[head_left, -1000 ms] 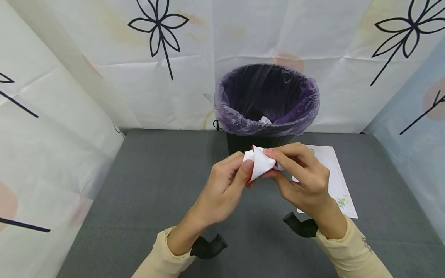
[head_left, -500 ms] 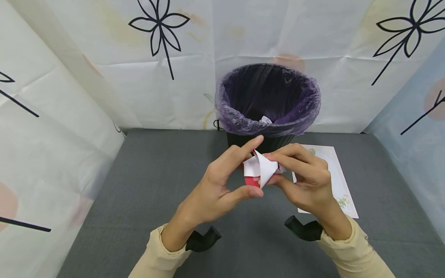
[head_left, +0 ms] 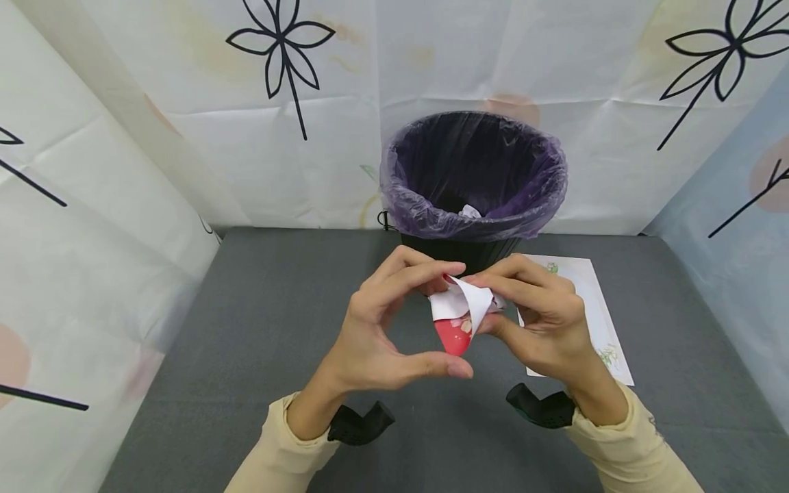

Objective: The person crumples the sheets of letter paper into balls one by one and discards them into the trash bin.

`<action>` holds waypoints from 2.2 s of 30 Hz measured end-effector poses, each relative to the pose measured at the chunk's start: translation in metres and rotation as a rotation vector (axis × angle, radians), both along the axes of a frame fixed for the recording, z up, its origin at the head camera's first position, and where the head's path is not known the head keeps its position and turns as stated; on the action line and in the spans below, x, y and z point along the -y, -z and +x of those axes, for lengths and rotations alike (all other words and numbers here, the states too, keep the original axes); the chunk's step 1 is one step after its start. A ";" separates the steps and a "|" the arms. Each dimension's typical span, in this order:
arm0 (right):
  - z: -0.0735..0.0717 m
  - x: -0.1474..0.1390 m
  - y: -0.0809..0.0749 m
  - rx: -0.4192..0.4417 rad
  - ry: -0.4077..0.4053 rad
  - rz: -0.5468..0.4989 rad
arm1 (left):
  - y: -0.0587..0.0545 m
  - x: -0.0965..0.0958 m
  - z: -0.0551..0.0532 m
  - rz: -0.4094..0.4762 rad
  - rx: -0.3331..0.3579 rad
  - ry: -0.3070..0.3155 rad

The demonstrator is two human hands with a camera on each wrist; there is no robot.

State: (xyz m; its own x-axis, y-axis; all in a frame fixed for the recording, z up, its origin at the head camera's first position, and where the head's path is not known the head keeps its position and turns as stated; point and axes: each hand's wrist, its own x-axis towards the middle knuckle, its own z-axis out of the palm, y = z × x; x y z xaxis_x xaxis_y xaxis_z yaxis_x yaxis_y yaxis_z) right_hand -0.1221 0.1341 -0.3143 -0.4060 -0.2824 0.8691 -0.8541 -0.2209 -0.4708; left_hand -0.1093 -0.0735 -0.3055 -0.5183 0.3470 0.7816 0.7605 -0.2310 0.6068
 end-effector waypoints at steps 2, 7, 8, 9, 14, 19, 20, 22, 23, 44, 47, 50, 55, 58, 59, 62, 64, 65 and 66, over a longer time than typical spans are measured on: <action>0.000 0.000 -0.001 0.002 -0.009 0.006 | -0.002 0.000 0.000 0.003 -0.010 0.001; 0.001 0.000 -0.001 0.002 -0.022 0.032 | -0.004 -0.003 0.000 0.025 -0.060 -0.055; 0.001 0.000 -0.001 0.003 -0.025 0.036 | -0.005 -0.003 0.000 0.028 -0.066 -0.067; 0.001 0.000 -0.001 0.004 -0.027 0.041 | -0.005 -0.003 0.000 0.029 -0.067 -0.074; 0.001 0.000 -0.001 0.001 -0.030 0.049 | -0.006 -0.004 0.001 0.033 -0.099 -0.127; 0.000 0.000 -0.001 -0.019 -0.035 0.053 | -0.008 -0.006 0.002 0.075 -0.096 -0.177; 0.000 0.000 -0.001 -0.025 -0.036 0.054 | -0.008 -0.006 0.003 0.081 -0.077 -0.177; -0.001 0.000 -0.002 -0.033 -0.035 0.058 | -0.009 -0.005 0.005 0.080 -0.018 -0.145; -0.001 0.000 -0.002 -0.034 -0.034 0.059 | -0.009 -0.003 0.005 0.076 0.020 -0.119; 0.000 -0.002 -0.002 0.002 -0.059 0.063 | -0.004 0.010 0.001 0.011 0.117 0.101; -0.001 -0.002 -0.002 0.001 -0.057 0.064 | -0.004 0.010 0.002 0.014 0.153 0.113; -0.001 -0.001 -0.002 -0.006 -0.067 0.061 | -0.004 0.010 0.002 0.035 0.189 0.127; -0.002 0.000 -0.002 -0.028 -0.079 0.049 | -0.006 0.009 0.002 0.068 0.249 0.152; -0.003 0.002 -0.002 -0.038 -0.084 0.040 | -0.006 0.007 0.003 0.082 0.267 0.155; -0.003 0.002 -0.001 -0.039 -0.085 0.038 | -0.006 0.007 0.003 0.086 0.265 0.151; -0.003 0.002 -0.001 -0.038 -0.091 0.036 | -0.006 0.004 0.004 0.096 0.232 0.117; -0.003 0.002 -0.001 -0.033 -0.095 0.036 | -0.006 0.002 0.005 0.106 0.177 0.078; -0.003 0.002 -0.001 -0.029 -0.098 0.037 | -0.005 0.001 0.005 0.113 0.140 0.054; -0.003 0.001 -0.001 -0.026 -0.100 0.038 | -0.005 -0.001 0.005 0.120 0.100 0.025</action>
State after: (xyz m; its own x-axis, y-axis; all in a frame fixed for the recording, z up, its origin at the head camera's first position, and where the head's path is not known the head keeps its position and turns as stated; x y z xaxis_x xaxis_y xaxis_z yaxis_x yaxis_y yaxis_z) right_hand -0.1249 0.1326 -0.3132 -0.3518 -0.3536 0.8667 -0.8408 -0.2876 -0.4586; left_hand -0.1041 -0.0726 -0.3007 -0.5879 0.2679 0.7633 0.6906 -0.3251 0.6460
